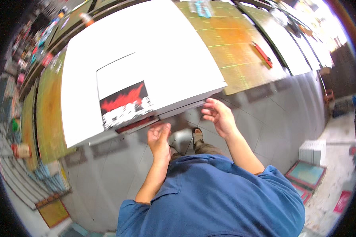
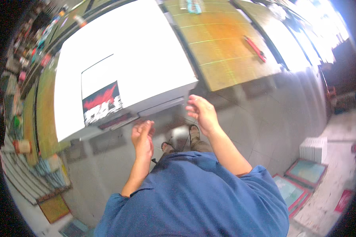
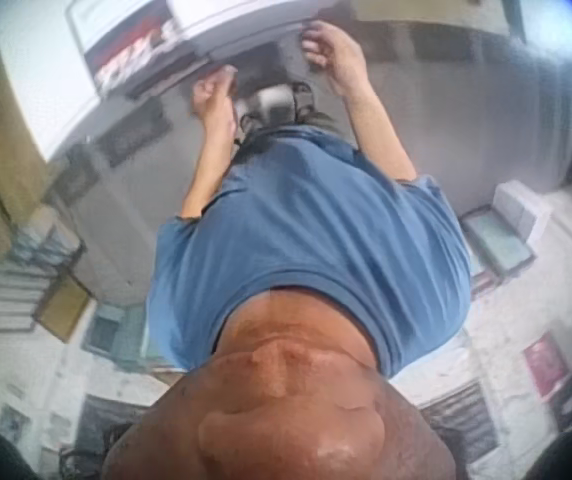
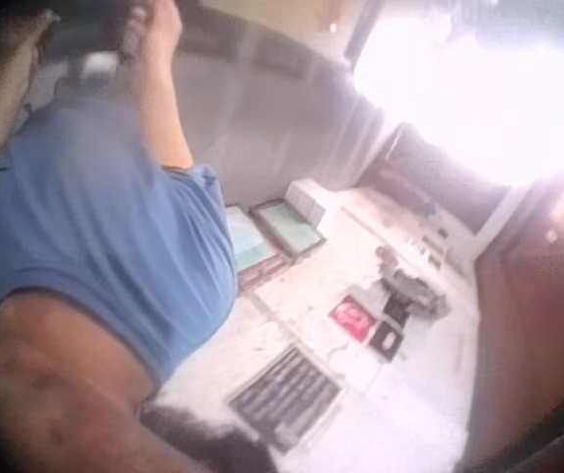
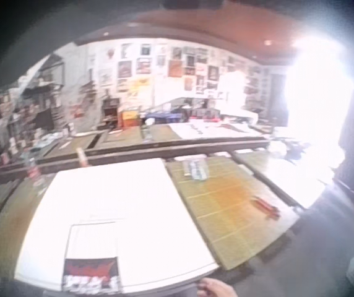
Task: The person assembles printed materials by inserting a yellow card into a white sleeve, placing the sleeve into a larger white box, and then inserting a black-and-red printed booklet into the box. The person handles the items one at a time and arranges them on a workbench.
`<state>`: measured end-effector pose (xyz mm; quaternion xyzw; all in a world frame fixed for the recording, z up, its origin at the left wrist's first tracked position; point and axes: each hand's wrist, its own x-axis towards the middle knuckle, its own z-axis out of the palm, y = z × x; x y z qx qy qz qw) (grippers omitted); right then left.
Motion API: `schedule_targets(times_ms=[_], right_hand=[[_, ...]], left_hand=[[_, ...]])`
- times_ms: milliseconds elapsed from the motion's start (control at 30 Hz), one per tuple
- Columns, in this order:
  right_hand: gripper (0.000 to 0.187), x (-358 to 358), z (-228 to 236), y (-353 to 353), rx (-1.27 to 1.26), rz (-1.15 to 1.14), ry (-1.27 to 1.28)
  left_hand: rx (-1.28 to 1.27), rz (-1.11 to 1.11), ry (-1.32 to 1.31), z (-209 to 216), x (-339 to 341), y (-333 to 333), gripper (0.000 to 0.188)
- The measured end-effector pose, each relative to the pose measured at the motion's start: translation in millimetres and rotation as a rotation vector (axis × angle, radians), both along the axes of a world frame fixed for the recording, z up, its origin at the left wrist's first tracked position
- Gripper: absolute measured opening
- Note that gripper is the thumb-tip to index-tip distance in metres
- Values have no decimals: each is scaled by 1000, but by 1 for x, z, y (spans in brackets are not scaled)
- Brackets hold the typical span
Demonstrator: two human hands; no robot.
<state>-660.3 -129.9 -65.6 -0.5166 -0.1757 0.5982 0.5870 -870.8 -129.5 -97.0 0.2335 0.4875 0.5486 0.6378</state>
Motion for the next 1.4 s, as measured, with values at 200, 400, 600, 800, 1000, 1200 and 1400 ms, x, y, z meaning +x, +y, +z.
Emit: schedule_targets(times_ms=[200, 400, 600, 800, 1000, 1200, 1400], right_hand=[[32, 68, 9, -68, -32, -237, -79], [27, 180, -4, -163, -1, -511, -70], [26, 287, -2, -249, 107, -708, -104], [25, 341, 3, -288, 119, -819, -77], [24, 384, -3, -270, 134, -821, -28], [23, 449, -1, -217, 148, -775, -80], [22, 525, 10, -144, 130, -711, -113]], left_hand=[[-7, -741, 3, 6, 79, -7, 29], [118, -906, 46, 21, 199, -22, 29], [572, -878, 216, 47, 355, -9, 22], [720, -462, 1007, 67, 459, 77, 41], [754, -543, 1519, 59, 502, 138, 48], [622, -618, 1474, 71, 512, 172, 31], [531, -600, 1520, 71, 517, 259, 30]])
